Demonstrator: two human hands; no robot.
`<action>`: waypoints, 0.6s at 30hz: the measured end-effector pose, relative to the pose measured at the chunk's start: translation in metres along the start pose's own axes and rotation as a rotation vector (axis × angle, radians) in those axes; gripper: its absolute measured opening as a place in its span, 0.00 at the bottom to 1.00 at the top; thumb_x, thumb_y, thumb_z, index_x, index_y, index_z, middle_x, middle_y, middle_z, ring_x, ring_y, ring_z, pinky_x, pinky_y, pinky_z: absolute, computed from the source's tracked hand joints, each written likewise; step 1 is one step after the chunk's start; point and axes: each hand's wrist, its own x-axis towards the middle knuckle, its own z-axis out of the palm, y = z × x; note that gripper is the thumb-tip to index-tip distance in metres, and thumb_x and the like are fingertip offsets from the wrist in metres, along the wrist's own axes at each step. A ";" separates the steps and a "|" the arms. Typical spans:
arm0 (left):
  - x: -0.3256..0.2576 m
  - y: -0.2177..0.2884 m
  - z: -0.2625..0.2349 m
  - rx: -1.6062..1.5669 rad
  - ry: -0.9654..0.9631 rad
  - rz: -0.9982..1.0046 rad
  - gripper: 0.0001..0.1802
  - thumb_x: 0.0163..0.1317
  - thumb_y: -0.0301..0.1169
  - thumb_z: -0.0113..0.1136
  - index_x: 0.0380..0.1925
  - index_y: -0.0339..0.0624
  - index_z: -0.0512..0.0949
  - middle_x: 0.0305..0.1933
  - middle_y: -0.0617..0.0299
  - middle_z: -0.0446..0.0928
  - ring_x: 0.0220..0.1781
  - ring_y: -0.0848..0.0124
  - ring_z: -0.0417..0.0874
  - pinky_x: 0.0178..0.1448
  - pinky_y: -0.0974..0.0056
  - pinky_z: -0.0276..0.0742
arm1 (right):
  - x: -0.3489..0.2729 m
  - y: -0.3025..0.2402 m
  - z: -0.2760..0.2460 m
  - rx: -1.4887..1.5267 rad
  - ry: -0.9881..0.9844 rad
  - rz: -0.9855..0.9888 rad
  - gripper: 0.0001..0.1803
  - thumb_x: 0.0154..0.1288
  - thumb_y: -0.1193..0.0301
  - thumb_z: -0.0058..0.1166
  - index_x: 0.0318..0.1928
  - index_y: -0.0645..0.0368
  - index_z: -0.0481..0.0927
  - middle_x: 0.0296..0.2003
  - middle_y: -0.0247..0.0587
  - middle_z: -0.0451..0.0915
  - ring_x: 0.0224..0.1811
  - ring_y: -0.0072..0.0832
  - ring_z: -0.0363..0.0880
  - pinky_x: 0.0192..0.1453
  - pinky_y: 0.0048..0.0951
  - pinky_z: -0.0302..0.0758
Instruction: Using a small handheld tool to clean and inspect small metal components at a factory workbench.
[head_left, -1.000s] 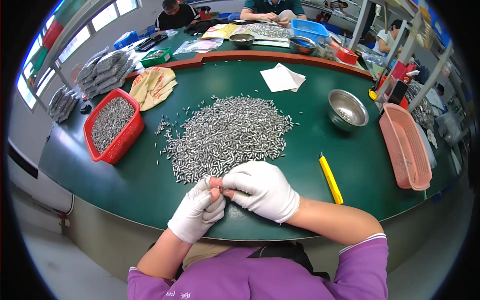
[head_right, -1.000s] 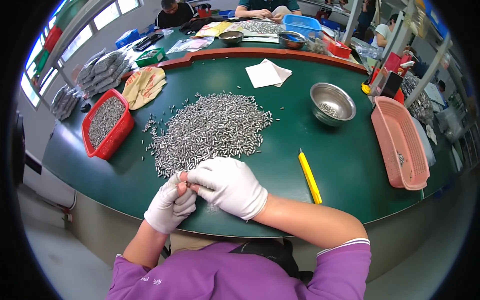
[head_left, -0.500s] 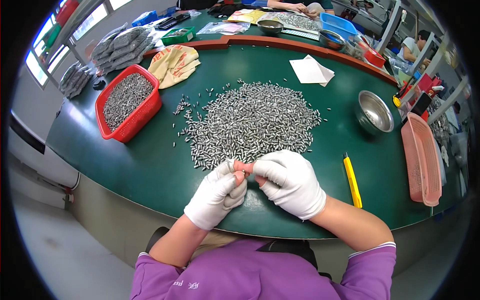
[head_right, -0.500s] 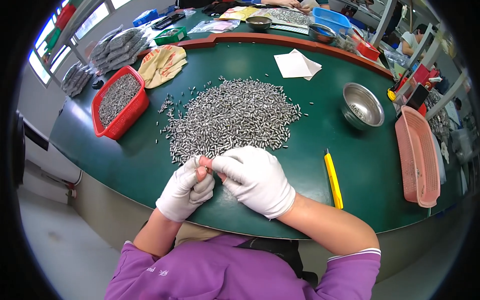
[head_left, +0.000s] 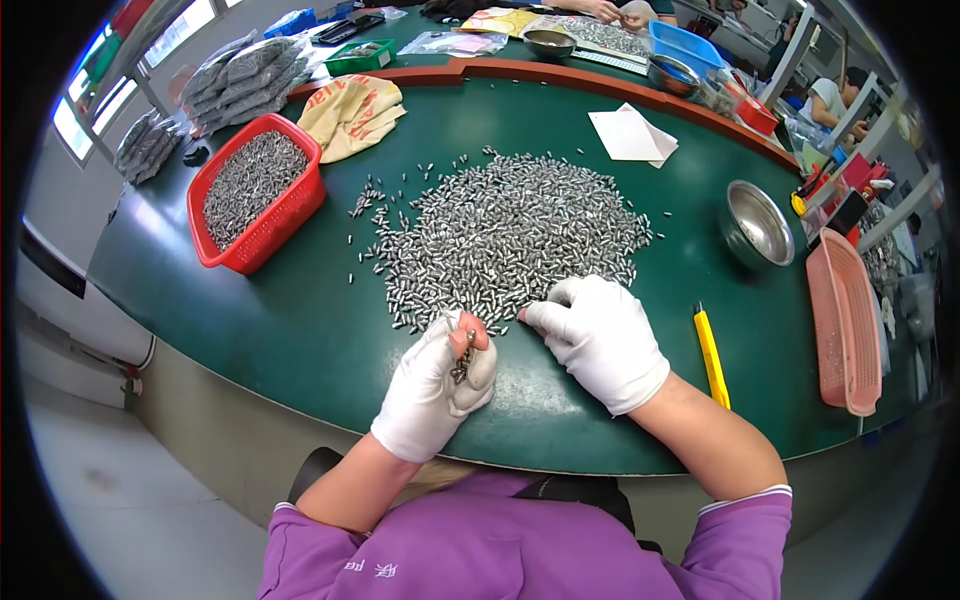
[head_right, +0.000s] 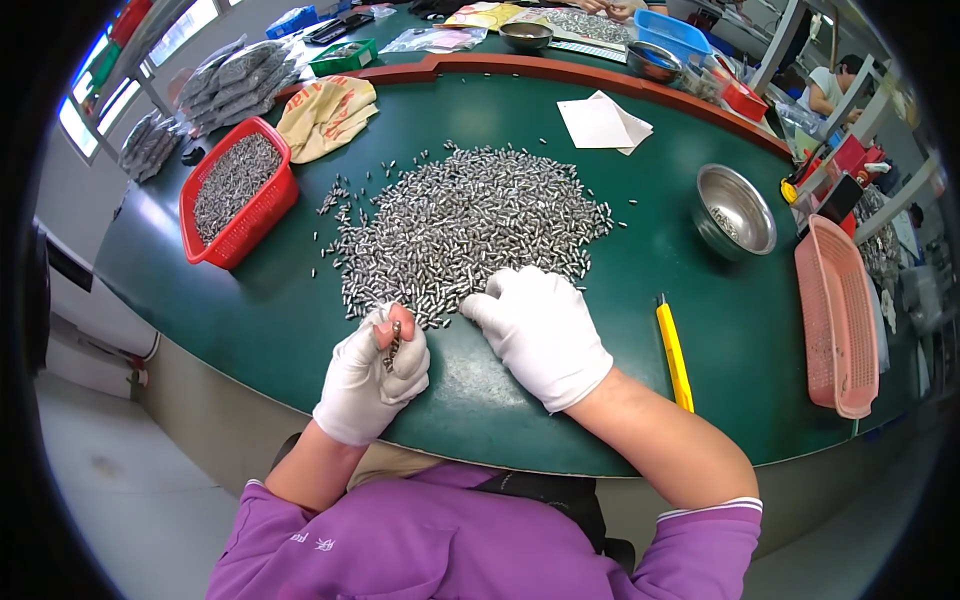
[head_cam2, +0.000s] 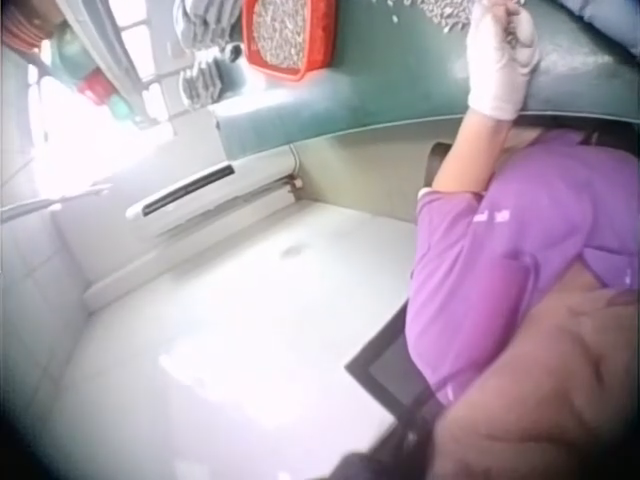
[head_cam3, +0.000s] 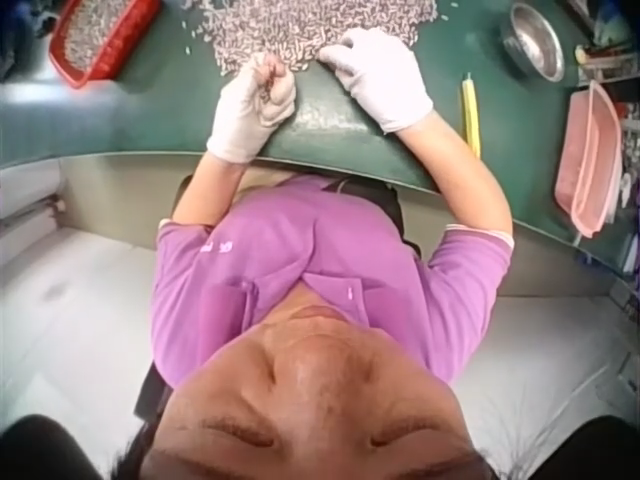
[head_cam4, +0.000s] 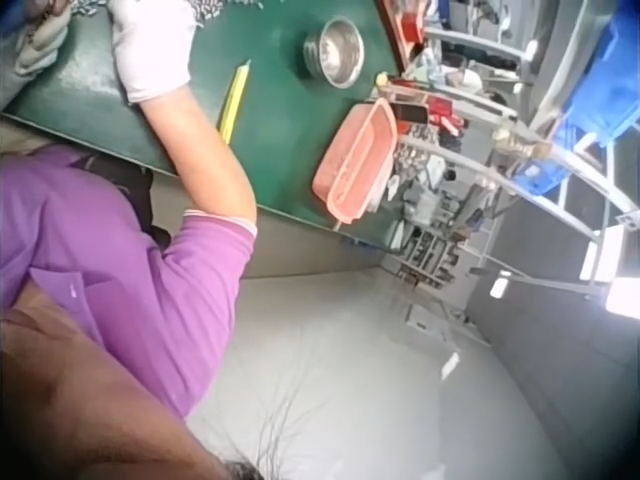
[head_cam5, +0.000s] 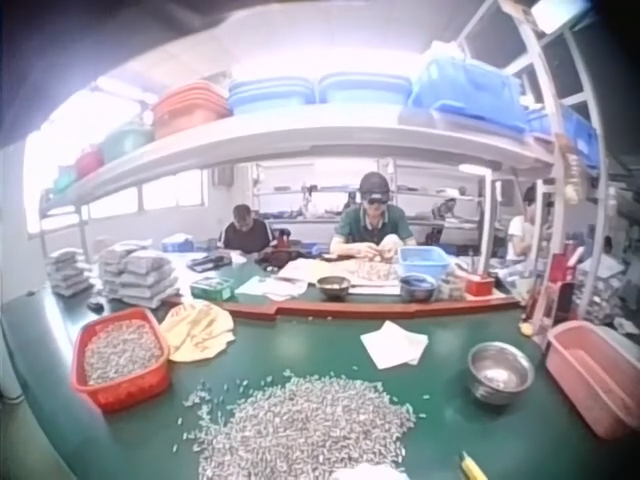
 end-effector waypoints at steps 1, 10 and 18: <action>-0.001 0.001 0.001 0.014 0.013 -0.009 0.09 0.73 0.38 0.49 0.40 0.45 0.70 0.25 0.64 0.67 0.19 0.79 0.57 0.26 0.73 0.55 | 0.000 0.000 0.000 0.002 -0.001 0.000 0.07 0.52 0.72 0.63 0.34 0.49 0.84 0.29 0.34 0.78 0.32 0.37 0.78 0.35 0.37 0.77; 0.001 -0.001 -0.001 0.051 0.023 -0.028 0.11 0.70 0.38 0.54 0.46 0.47 0.70 0.34 0.65 0.71 0.23 0.81 0.60 0.27 0.75 0.56 | -0.001 -0.002 -0.002 0.056 -0.051 0.087 0.07 0.53 0.70 0.64 0.34 0.51 0.83 0.32 0.37 0.79 0.36 0.38 0.78 0.40 0.38 0.76; 0.002 0.003 0.010 0.261 0.055 -0.149 0.11 0.68 0.33 0.57 0.46 0.46 0.69 0.33 0.67 0.71 0.21 0.85 0.59 0.24 0.79 0.53 | -0.004 -0.021 -0.008 0.793 -0.026 0.218 0.06 0.60 0.75 0.62 0.38 0.56 0.82 0.34 0.37 0.77 0.38 0.29 0.77 0.44 0.28 0.75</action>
